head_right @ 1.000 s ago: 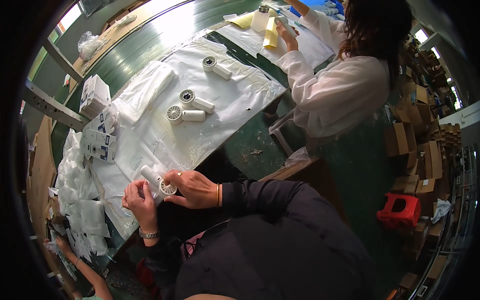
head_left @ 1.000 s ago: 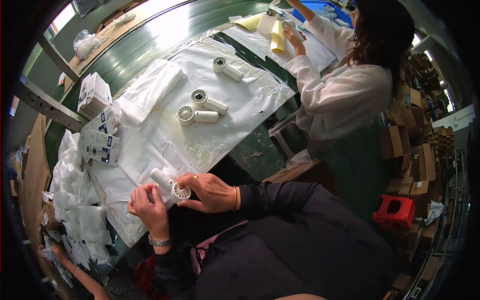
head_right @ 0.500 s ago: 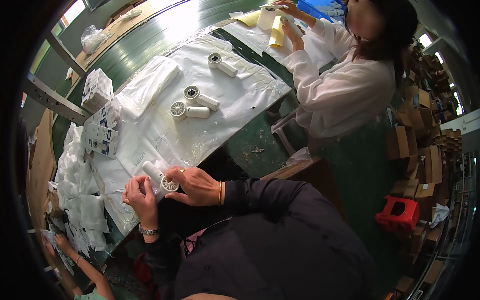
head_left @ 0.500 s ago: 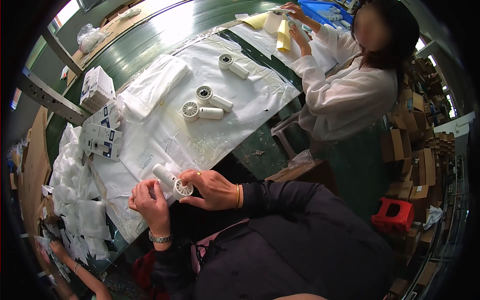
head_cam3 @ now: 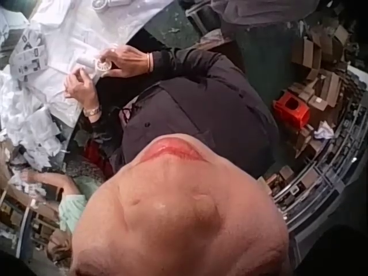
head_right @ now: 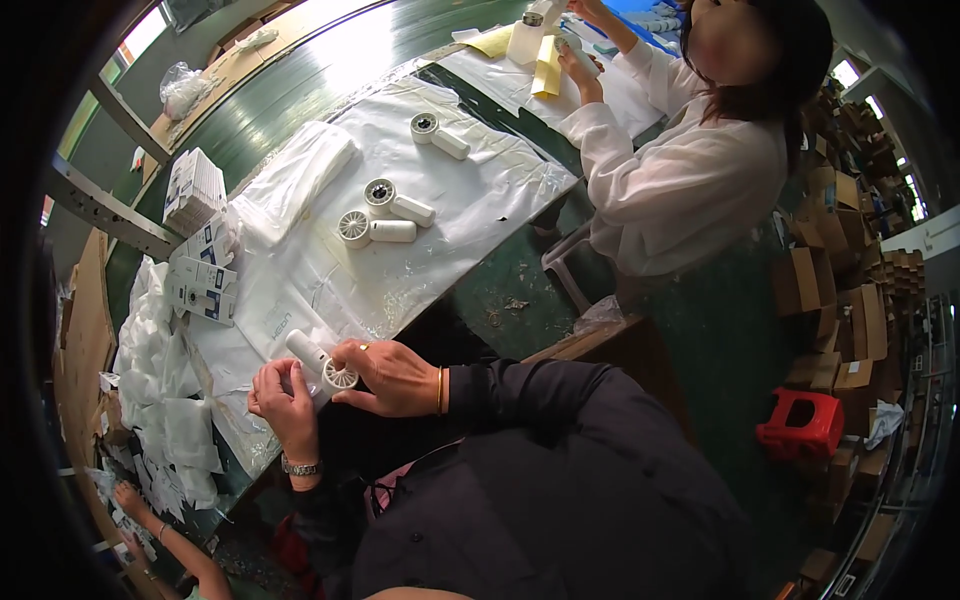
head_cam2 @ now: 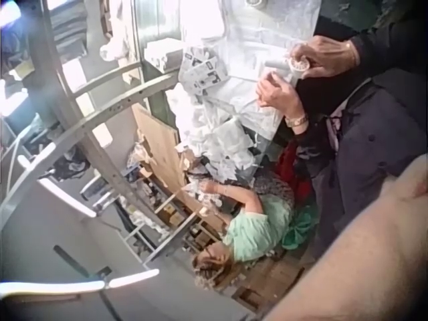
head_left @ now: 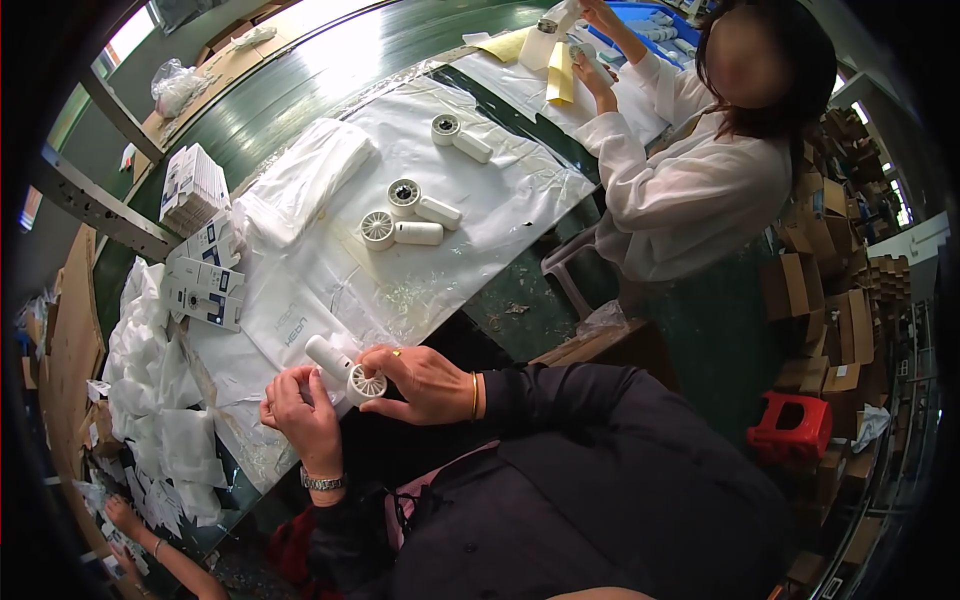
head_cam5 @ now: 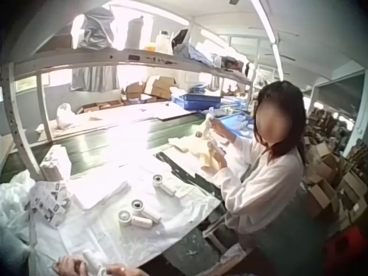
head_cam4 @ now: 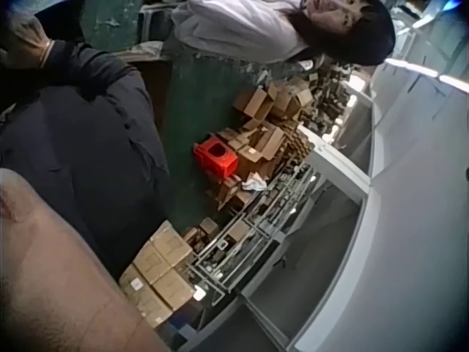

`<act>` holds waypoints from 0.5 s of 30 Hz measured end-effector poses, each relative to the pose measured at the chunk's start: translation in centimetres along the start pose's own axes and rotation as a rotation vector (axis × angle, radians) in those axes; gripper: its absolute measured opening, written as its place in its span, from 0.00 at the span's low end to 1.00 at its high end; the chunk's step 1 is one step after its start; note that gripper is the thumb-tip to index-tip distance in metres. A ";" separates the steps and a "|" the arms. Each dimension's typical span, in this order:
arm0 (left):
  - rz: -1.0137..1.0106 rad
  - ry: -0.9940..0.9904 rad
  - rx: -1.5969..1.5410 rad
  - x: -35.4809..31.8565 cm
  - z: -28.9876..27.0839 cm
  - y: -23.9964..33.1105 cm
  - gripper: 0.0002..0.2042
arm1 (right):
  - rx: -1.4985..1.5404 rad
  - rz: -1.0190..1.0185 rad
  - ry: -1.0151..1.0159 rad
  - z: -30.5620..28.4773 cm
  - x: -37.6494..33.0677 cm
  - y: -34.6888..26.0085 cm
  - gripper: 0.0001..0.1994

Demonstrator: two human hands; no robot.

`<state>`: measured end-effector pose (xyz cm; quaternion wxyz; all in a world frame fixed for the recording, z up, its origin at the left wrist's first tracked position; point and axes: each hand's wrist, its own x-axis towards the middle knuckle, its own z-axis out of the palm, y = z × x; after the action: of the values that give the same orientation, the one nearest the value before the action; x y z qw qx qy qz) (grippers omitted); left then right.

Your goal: The person packages small fans by hand, picking up a fan and sliding it into a plastic bag. They then fold the top of the bag over and press it down to seal it before setting the packaged fan aside.

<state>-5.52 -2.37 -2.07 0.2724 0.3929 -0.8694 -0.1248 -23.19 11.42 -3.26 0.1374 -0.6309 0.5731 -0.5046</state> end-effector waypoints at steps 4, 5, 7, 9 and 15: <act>-0.005 -0.005 0.000 0.0 -0.1 0.1 0.04 | -0.002 0.005 -0.005 0.0 0.0 0.0 0.26; -0.006 -0.007 0.000 0.1 -0.1 0.1 0.04 | 0.001 0.007 -0.007 -0.1 0.0 -0.1 0.26; -0.003 -0.001 0.001 0.0 -0.1 0.1 0.04 | 0.003 0.010 -0.008 -0.1 0.0 -0.1 0.26; 0.004 0.009 0.001 0.0 0.0 0.0 0.05 | 0.001 0.009 -0.013 -0.1 0.0 0.0 0.26; 0.012 0.015 0.003 0.1 0.0 0.0 0.04 | -0.002 0.003 -0.010 0.0 0.1 0.1 0.26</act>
<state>-5.59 -2.48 -2.07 0.2791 0.3891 -0.8698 -0.1186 -23.26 11.37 -3.26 0.1404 -0.6326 0.5737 -0.5009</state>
